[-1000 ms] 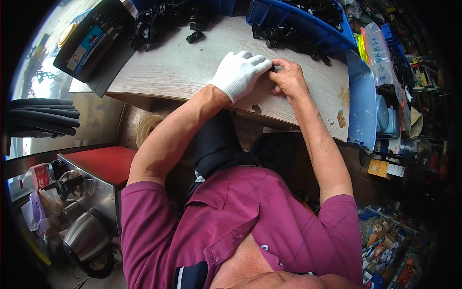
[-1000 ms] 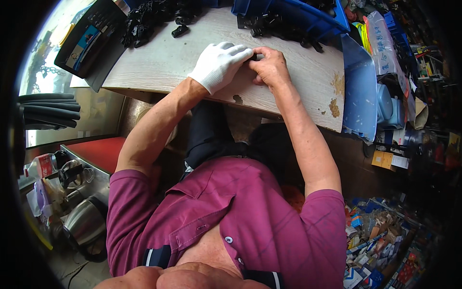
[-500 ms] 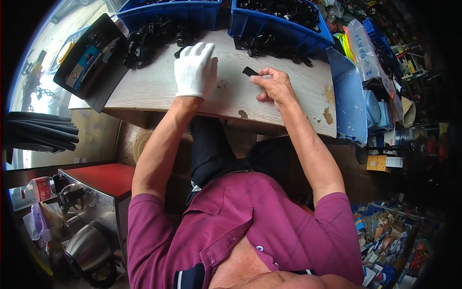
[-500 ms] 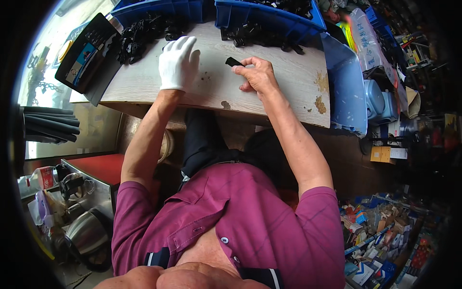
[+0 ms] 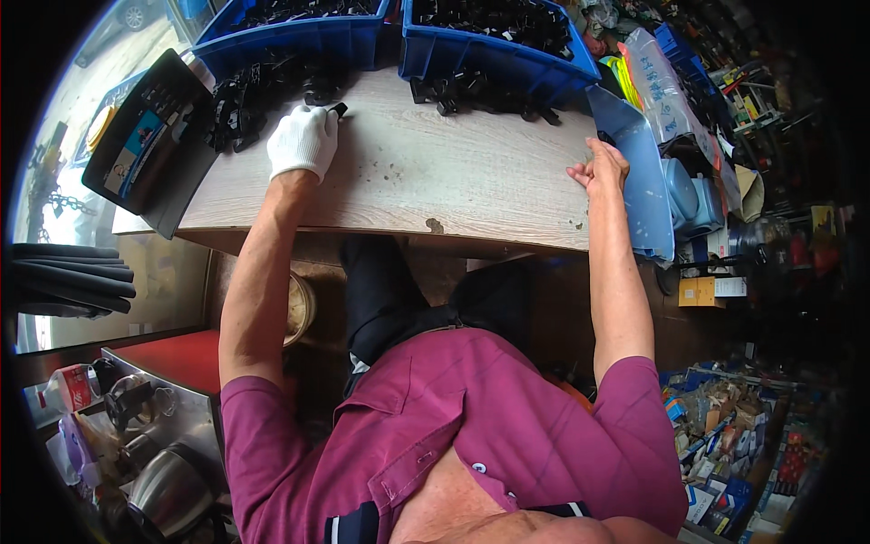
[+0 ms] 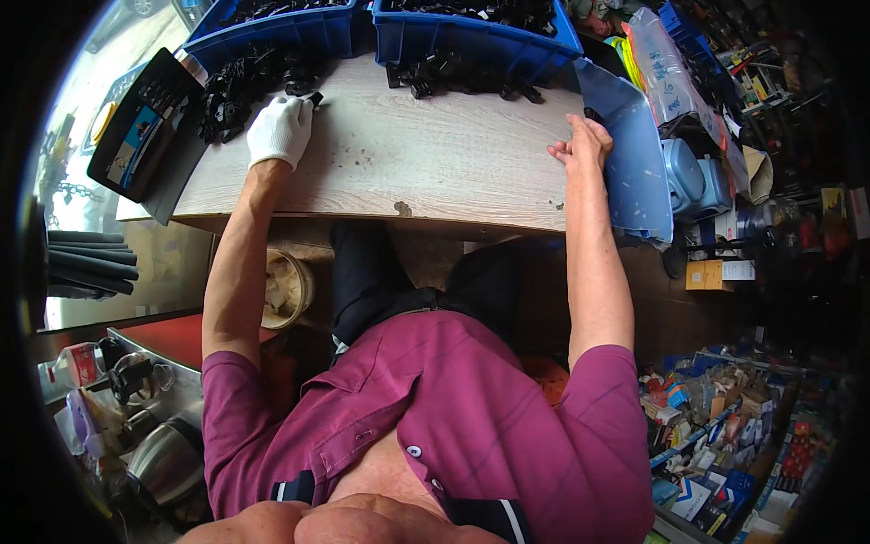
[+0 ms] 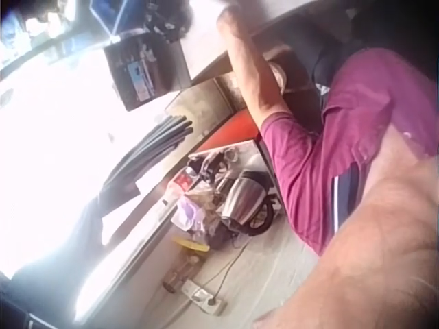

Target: Manually assembling small black plastic components at a workshop bench.

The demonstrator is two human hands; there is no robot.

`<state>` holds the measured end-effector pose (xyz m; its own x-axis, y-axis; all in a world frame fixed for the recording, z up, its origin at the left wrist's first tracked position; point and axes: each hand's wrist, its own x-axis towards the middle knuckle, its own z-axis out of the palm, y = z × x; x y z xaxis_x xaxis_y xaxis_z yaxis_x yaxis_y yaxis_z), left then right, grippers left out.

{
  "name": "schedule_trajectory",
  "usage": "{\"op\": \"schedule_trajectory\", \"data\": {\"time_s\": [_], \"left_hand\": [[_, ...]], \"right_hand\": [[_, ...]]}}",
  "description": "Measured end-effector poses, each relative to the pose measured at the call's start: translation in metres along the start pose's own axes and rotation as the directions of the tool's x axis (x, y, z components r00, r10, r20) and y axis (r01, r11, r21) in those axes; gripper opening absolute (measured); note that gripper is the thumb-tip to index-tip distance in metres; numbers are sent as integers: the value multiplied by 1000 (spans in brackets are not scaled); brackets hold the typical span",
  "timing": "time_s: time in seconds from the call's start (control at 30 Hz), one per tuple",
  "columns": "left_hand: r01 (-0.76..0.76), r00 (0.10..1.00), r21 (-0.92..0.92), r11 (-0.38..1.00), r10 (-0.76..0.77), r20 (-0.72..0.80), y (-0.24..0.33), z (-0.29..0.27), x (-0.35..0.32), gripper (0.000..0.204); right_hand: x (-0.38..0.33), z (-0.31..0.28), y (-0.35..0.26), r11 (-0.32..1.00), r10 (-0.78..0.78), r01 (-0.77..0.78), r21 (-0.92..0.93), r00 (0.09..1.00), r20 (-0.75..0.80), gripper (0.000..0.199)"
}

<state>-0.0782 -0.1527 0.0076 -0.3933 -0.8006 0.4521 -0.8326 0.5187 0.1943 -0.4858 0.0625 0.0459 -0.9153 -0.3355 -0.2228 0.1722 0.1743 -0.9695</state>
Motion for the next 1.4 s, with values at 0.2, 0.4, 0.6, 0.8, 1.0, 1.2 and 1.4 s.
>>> {"op": "schedule_trajectory", "data": {"time_s": [0.2, 0.4, 0.6, 0.8, 1.0, 1.2, 1.4], "left_hand": [[151, 988, -154, 976, -153, 0, -15, 3, 11, 37], [14, 982, -277, 961, -66, -177, 0, 14, 4, 26], [-167, 980, -81, 983, 157, -124, 12, 8, -4, 18], [-266, 953, -70, 962, 251, -173, 24, 2, -11, 7], [14, 982, -610, 792, -125, -140, 32, -2, -20, 20], [285, 951, -949, 136, -165, 261, 93, -4, -31, 36], [363, 924, -925, -115, -79, 373, 134, 4, -31, 33]], "right_hand": [[0, 28, -5, 983, -29, 54, -174, 990, 141, 33], [18, 52, -1, 942, -63, 94, -322, 993, 104, 36], [26, 71, 1, 845, -158, 209, -492, 977, 144, 39], [35, 65, 7, 792, -174, 251, -557, 967, 187, 32], [2, 41, -3, 955, 87, -27, -294, 978, 192, 28], [-95, 68, 11, 993, 93, -118, 16, 850, 518, 27], [-135, 104, 35, 998, -68, 59, 37, 723, 687, 29]]}}
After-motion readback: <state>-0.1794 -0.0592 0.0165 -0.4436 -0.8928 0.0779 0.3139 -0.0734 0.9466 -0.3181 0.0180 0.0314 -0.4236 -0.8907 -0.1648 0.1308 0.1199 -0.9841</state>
